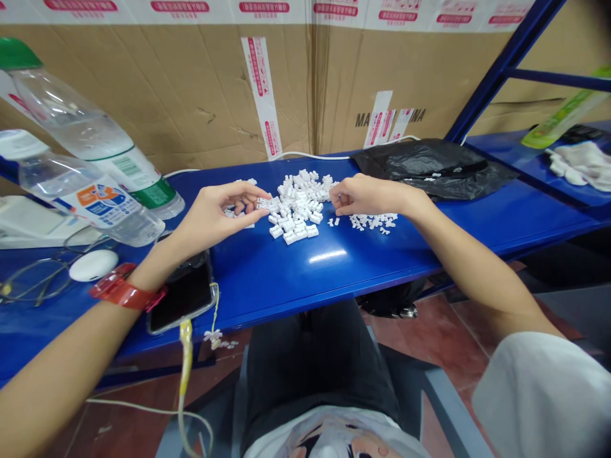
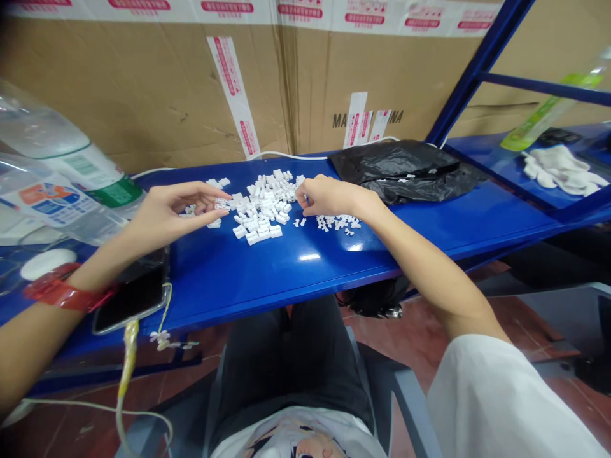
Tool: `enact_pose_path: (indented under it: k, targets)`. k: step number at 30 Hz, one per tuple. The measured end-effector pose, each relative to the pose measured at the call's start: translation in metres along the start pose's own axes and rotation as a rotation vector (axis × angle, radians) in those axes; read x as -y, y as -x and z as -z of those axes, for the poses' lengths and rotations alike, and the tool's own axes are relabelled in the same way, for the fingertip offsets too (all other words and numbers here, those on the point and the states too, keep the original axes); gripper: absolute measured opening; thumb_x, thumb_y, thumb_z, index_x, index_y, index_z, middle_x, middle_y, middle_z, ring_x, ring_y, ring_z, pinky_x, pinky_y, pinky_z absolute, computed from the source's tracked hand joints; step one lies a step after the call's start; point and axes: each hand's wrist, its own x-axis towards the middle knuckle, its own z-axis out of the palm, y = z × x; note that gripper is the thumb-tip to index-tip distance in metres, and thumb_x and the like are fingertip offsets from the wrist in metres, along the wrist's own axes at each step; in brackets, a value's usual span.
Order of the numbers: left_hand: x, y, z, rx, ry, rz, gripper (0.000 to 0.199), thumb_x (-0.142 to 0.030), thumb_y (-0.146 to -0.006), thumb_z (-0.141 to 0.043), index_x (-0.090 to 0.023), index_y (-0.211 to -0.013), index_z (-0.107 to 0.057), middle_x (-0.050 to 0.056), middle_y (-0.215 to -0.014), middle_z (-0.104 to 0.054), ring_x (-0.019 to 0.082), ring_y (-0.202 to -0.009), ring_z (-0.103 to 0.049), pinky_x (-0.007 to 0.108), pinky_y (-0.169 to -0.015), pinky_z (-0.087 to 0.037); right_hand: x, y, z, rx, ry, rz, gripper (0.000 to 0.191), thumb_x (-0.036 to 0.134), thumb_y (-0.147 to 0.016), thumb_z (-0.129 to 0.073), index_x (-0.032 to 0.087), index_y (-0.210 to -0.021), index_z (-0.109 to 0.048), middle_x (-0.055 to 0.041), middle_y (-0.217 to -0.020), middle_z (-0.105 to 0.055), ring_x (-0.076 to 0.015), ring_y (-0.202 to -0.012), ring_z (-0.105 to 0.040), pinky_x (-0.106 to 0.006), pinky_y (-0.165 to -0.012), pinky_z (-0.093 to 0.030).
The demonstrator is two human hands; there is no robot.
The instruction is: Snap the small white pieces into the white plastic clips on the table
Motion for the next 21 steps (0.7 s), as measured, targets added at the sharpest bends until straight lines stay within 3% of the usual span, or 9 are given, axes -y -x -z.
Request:
enact_pose_path:
  k: [3,7,10,15,18,21]
  targets:
    - [-0.001,0.0,-0.002,0.003,0.003,-0.016,0.027,-0.042,-0.086,-0.077,-0.023,-0.106,-0.082,0.003,-0.09,-0.078,0.015,-0.072,-0.063,0.028,-0.068,-0.052,-0.002,-0.003,-0.004,-0.028,0.011,-0.02,0.007,0.012,-0.085,-0.068,0.019,-0.087,-0.067,-0.0028,-0.079,-0.07,-0.0159,-0.069,-0.06,-0.032,-0.067,-0.043]
    - [-0.001,0.001,-0.004,-0.002,0.054,-0.028,0.028,-0.043,-0.086,-0.079,-0.024,-0.106,-0.083,0.005,-0.099,-0.082,0.017,-0.079,-0.07,0.027,-0.069,-0.055,-0.007,-0.004,-0.005,-0.07,-0.033,-0.017,0.026,0.007,-0.077,-0.069,0.019,-0.1,-0.074,-0.003,-0.079,-0.073,-0.0193,-0.071,-0.064,-0.034,-0.069,-0.046]
    - [-0.002,0.002,-0.006,0.003,0.097,-0.012,0.03,-0.043,-0.087,-0.08,-0.023,-0.108,-0.083,0.007,-0.104,-0.083,0.018,-0.084,-0.073,0.027,-0.072,-0.058,-0.005,-0.001,0.0,-0.123,-0.071,0.039,0.017,0.01,-0.08,-0.068,0.019,-0.091,-0.077,-0.004,-0.081,-0.074,-0.0206,-0.075,-0.066,-0.036,-0.073,-0.049]
    - [-0.007,0.003,-0.012,-0.022,0.177,0.026,0.032,-0.041,-0.085,-0.083,-0.02,-0.109,-0.083,0.008,-0.106,-0.083,0.02,-0.089,-0.077,0.029,-0.08,-0.064,0.017,-0.001,-0.004,-0.37,-0.313,0.262,0.014,0.027,-0.093,-0.069,0.019,-0.099,-0.079,-0.0067,-0.094,-0.078,-0.0203,-0.086,-0.068,-0.036,-0.08,-0.052]
    - [-0.012,0.004,-0.016,-0.019,0.234,0.045,0.031,-0.04,-0.083,-0.085,-0.019,-0.106,-0.084,0.007,-0.097,-0.083,0.02,-0.086,-0.078,0.029,-0.078,-0.065,0.037,-0.006,-0.02,-0.48,-0.504,0.396,0.022,0.033,-0.097,-0.067,0.018,-0.111,-0.078,-0.008,-0.1,-0.076,-0.0194,-0.089,-0.067,-0.035,-0.081,-0.053]
    - [-0.014,0.005,-0.02,-0.003,0.283,0.069,0.028,-0.036,-0.081,-0.085,-0.021,-0.105,-0.085,0.005,-0.091,-0.083,0.019,-0.081,-0.077,0.029,-0.077,-0.066,0.054,-0.01,-0.038,-0.569,-0.639,0.423,0.021,0.032,-0.098,-0.068,0.018,-0.112,-0.072,-0.006,-0.099,-0.073,-0.0173,-0.088,-0.065,-0.033,-0.081,-0.053]
